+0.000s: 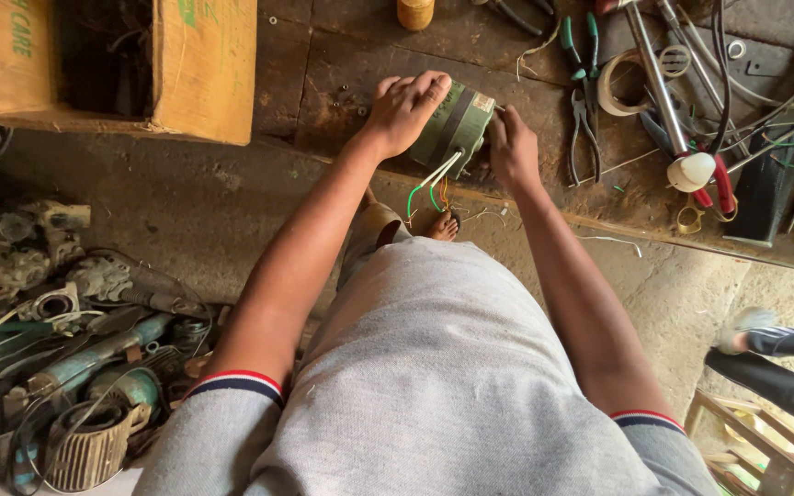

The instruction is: The person works on a small green electrical motor on a cluttered workbench. They repeatedly pick up and insert a metal shaft into the motor, adjust the wires, and handle small metal parts. The person continues to manipulate the motor and shaft throughout the clip.

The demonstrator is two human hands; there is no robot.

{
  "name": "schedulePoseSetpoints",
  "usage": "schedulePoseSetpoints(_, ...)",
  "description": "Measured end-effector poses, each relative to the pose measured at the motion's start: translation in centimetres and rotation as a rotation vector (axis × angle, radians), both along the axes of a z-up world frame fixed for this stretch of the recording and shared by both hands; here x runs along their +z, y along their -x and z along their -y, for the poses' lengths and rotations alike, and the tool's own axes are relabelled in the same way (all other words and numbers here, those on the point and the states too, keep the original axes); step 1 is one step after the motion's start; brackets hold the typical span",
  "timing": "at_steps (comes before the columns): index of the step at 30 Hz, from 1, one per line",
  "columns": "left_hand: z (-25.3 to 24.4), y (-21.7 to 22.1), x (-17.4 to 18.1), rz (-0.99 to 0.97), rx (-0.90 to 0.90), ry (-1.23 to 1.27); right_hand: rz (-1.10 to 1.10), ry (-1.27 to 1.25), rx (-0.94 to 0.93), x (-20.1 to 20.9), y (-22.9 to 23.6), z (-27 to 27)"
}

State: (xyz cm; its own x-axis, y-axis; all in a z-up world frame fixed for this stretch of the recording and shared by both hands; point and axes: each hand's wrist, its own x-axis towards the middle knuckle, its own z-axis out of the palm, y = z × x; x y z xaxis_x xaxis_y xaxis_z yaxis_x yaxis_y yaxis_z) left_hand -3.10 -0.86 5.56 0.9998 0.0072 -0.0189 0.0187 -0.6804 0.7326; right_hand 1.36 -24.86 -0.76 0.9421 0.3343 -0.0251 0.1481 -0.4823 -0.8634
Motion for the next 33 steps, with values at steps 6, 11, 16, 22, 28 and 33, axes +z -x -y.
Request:
schedulePoseSetpoints(6, 0.3, -0.2, -0.1, -0.062, 0.040, -0.021, -0.583, -0.067, -0.146, -1.9, -1.7, -0.4)
schedulePoseSetpoints(11, 0.6, 0.2, -0.1, 0.022, 0.032, -0.066, 0.173, 0.079, 0.001, -3.4, -1.1, 0.5)
schedulePoseSetpoints(16, 0.4, 0.6, 1.3, 0.133, 0.093, 0.001, -0.412, 0.141, -0.095, 1.2, -1.9, -0.6)
schedulePoseSetpoints(22, -4.4, 4.1, 1.9, 0.478, 0.546, -0.026, 0.160, -0.171, 0.081, 11.3, -0.7, -0.3)
schedulePoseSetpoints(28, -10.9, 6.7, 0.4, 0.331, 0.469, -0.139, 0.439, 0.056, 0.275, 14.9, 1.1, -2.8)
schedulePoseSetpoints(33, -10.2, 7.5, -1.7, 0.288, 0.410, -0.218, 0.434, 0.033, 0.269, 15.5, 1.6, -2.9)
